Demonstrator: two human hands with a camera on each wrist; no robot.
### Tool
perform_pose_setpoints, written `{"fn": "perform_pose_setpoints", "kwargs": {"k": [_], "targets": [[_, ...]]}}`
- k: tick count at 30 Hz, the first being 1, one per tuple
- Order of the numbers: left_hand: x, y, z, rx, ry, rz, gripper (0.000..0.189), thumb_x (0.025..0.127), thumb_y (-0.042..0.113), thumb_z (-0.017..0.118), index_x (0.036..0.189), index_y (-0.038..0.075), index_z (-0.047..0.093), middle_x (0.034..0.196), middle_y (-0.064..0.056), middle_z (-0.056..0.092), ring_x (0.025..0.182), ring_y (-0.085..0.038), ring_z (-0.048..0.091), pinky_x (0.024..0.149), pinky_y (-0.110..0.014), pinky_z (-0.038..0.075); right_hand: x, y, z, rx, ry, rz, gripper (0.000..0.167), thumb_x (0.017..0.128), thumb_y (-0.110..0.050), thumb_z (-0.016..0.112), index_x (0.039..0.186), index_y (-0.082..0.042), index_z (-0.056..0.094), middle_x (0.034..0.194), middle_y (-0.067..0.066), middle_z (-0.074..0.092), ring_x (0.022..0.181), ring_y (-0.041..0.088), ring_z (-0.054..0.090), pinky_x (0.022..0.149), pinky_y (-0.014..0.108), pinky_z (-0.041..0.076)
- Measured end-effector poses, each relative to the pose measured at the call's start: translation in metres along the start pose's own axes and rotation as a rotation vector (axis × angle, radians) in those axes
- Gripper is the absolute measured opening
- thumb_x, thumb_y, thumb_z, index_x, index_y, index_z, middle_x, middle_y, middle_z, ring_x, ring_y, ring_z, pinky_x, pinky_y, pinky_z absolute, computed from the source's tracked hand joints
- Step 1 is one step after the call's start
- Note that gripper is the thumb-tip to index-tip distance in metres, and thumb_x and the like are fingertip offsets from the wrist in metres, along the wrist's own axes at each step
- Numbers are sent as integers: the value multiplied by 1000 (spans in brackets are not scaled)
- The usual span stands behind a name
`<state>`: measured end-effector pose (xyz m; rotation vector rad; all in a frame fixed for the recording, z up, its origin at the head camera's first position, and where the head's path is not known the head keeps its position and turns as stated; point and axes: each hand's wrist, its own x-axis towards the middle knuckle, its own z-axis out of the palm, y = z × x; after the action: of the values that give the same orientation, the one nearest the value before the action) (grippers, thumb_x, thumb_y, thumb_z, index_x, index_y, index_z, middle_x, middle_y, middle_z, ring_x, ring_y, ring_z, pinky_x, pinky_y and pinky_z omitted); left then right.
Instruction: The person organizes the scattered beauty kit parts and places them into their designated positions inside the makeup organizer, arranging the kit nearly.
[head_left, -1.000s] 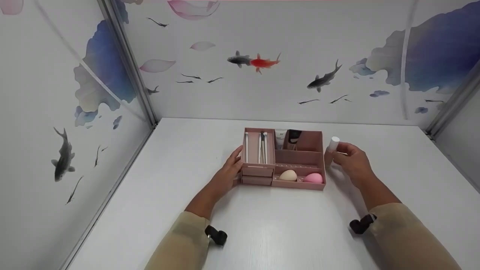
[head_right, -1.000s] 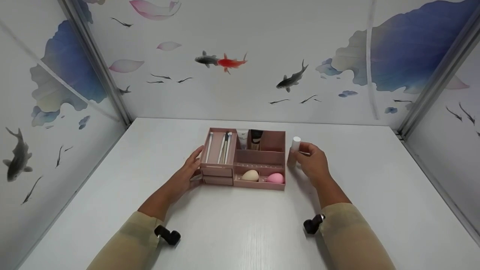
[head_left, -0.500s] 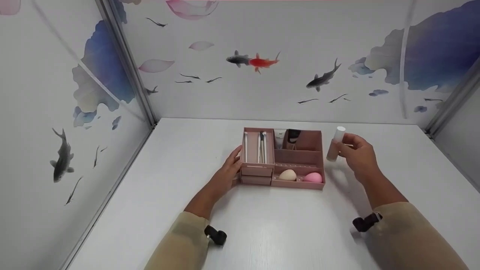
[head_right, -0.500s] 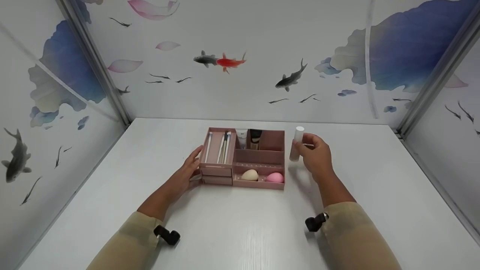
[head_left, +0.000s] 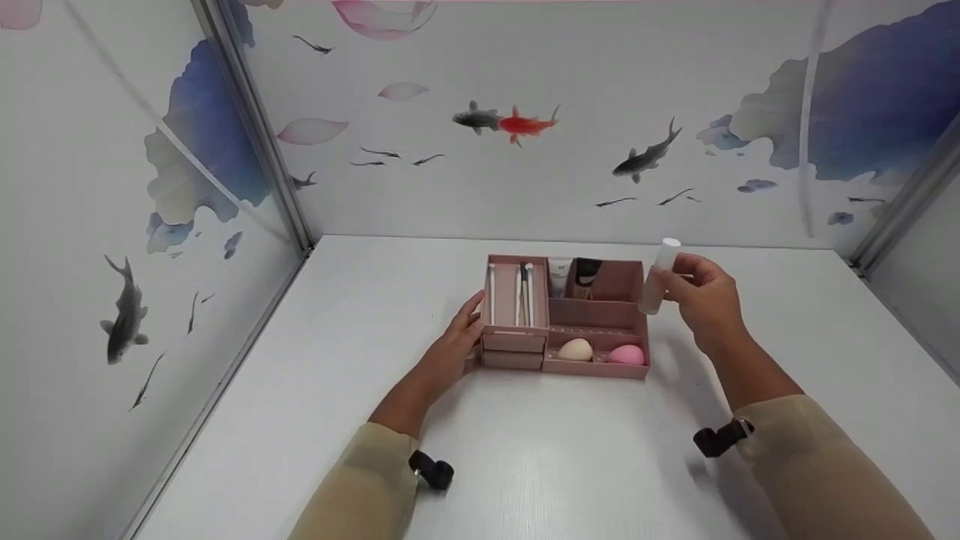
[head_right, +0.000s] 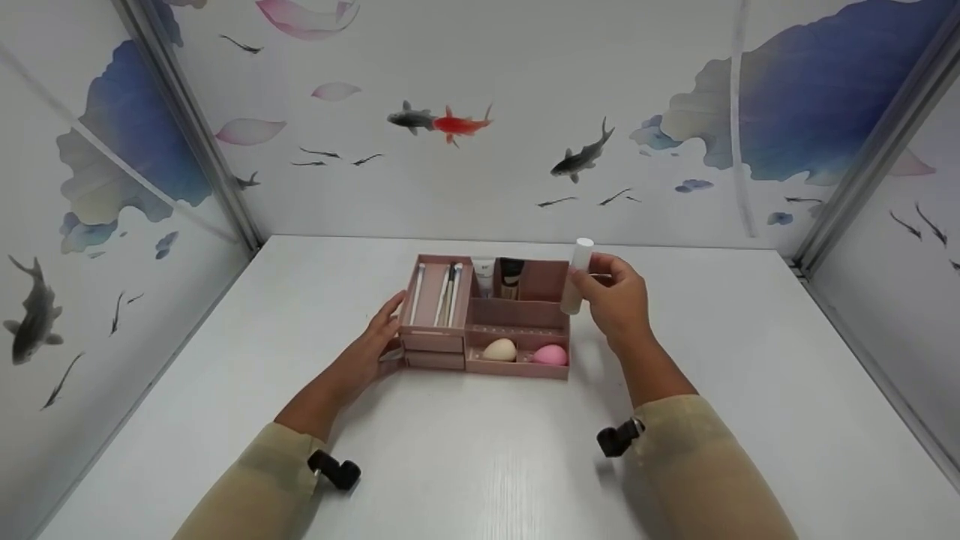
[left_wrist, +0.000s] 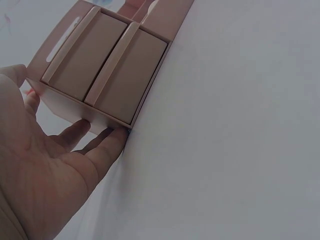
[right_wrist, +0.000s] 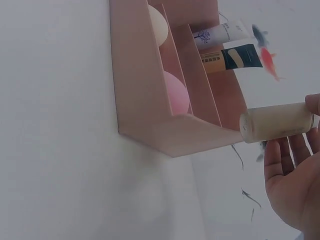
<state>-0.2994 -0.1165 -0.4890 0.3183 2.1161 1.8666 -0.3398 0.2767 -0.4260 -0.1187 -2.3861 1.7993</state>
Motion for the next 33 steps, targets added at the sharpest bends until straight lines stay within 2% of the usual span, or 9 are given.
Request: {"fn": "perform_pose_setpoints", "kwargs": {"k": [6,9,17,26,33], "targets": [[2,-2,-1,5,-5,13,52,115,56,35,163,62,18,180,-4,18,163,-41,29,128,-66,31,8,-5,14,36,-16,-49,51,102,-47,72,140,-14,63,129,-5,64,122,15,63,100,24,58],[2,-2,-2,1,-1,6,52,114,56,36,163,63,18,179,-4,18,163,-40,29,128,-65,32,12,-7,20,51,-22,-69,51,101,-45,74,139,-13,63,127,-6,64,119,12,64,97,20,57],[0,-1,-1,-4,-7,4,52,114,56,36,162,65,18,180,-3,17,163,-41,29,128,-66,31,22,-8,35,69,-43,-60,57,101,-41,75,150,-16,58,139,-3,60,127,14,59,107,28,53],[2,1,0,13,4,-3,52,114,56,35,162,64,18,179,-2,19,163,-39,31,128,-64,33,27,-9,42,43,-48,-88,60,103,-28,75,157,-20,52,129,-3,61,118,12,62,91,18,55],[2,-1,-1,-6,3,-4,51,114,55,36,162,63,19,180,-3,18,162,-41,32,128,-64,32,28,-11,40,-28,-25,-62,56,101,-36,76,151,-16,57,132,1,64,118,12,64,93,20,55]]}}
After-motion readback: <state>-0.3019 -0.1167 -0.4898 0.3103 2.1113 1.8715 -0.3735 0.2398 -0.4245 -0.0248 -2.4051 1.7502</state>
